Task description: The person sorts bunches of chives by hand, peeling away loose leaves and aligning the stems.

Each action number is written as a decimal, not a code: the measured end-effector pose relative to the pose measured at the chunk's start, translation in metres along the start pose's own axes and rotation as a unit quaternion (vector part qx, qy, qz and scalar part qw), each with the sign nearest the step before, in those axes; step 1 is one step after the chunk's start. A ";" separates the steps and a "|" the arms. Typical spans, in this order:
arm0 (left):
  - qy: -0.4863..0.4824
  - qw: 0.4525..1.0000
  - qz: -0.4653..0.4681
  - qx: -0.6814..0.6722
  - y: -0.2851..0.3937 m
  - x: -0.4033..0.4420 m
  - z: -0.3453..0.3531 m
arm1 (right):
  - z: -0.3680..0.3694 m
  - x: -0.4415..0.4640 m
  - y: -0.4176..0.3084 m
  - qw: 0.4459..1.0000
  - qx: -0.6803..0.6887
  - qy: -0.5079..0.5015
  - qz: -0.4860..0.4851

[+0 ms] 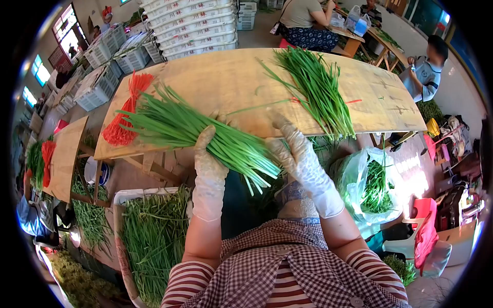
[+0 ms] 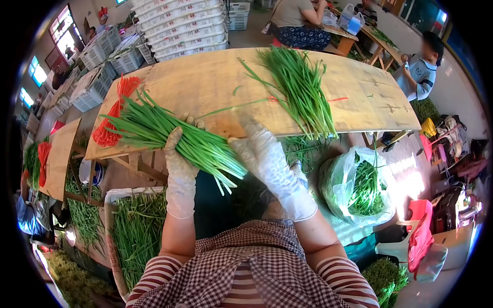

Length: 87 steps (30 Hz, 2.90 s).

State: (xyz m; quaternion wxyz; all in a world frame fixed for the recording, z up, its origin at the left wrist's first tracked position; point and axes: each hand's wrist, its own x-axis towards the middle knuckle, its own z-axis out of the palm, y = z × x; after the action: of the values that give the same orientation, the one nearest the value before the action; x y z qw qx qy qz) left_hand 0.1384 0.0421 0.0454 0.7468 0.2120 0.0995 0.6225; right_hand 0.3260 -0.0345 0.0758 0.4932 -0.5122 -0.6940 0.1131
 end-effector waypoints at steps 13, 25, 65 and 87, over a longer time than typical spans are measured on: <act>0.050 0.998 0.012 -0.020 0.002 0.000 -0.015 | -0.013 0.000 -0.018 0.916 -0.356 -0.080 -0.167; 0.063 0.995 0.051 -0.053 0.050 -0.011 -0.058 | -0.163 0.063 -0.065 0.905 0.108 0.402 -0.091; 0.157 0.986 0.038 -0.047 0.052 -0.023 0.009 | -0.070 -0.010 -0.050 0.911 -0.195 -0.351 0.095; -0.001 0.946 0.077 0.314 -0.110 0.024 0.058 | -0.205 0.046 0.155 0.878 -0.424 0.129 0.181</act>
State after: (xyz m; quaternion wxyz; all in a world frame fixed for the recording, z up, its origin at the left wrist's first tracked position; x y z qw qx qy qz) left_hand 0.2647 0.0399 0.0514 0.5925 0.4434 0.2720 0.6150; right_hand 0.5833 0.0012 0.0996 0.2849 -0.7989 -0.5010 -0.1722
